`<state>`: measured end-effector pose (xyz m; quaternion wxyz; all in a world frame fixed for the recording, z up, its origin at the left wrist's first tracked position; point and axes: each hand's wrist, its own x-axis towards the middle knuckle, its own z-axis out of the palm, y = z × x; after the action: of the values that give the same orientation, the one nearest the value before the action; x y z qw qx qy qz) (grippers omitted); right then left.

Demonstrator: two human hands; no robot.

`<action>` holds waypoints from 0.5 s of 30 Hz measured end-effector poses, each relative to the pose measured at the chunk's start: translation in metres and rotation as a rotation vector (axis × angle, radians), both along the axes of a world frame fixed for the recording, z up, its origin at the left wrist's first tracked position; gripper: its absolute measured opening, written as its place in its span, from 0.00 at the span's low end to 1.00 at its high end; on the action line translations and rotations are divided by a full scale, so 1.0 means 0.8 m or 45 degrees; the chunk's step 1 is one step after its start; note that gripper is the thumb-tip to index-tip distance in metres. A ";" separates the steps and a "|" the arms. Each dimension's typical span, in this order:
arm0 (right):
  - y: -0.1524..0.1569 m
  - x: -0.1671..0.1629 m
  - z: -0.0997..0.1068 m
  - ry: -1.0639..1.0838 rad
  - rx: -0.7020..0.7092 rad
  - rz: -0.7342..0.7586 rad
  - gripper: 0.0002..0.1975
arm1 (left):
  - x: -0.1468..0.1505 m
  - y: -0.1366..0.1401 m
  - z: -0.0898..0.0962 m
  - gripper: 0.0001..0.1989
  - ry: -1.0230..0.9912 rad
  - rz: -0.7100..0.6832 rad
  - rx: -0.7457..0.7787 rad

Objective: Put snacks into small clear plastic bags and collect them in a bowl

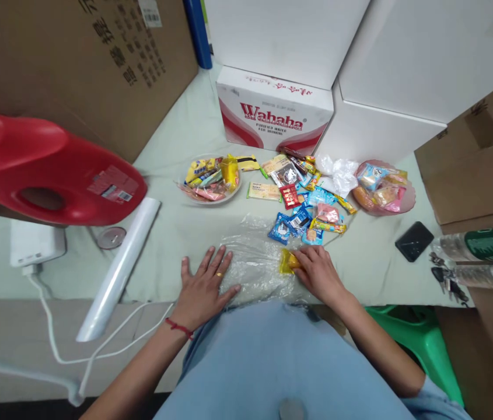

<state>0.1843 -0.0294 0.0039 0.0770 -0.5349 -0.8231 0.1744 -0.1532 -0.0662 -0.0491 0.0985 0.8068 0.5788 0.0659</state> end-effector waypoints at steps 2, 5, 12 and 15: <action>0.006 0.002 0.012 0.097 0.059 -0.055 0.19 | -0.001 0.001 0.000 0.41 0.002 -0.006 -0.012; 0.022 -0.013 0.032 0.255 0.142 -0.051 0.19 | -0.003 0.002 0.000 0.41 -0.007 -0.016 -0.020; 0.046 -0.091 0.004 0.141 -0.095 0.193 0.20 | -0.010 -0.010 0.004 0.36 -0.048 0.067 0.088; 0.038 -0.072 0.004 0.277 -0.074 0.232 0.25 | -0.025 -0.023 0.013 0.35 -0.127 -0.014 0.123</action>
<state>0.1268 0.0008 0.0068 0.1342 -0.4379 -0.8497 0.2612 -0.1732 -0.0850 -0.0390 0.0886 0.8095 0.5649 0.1333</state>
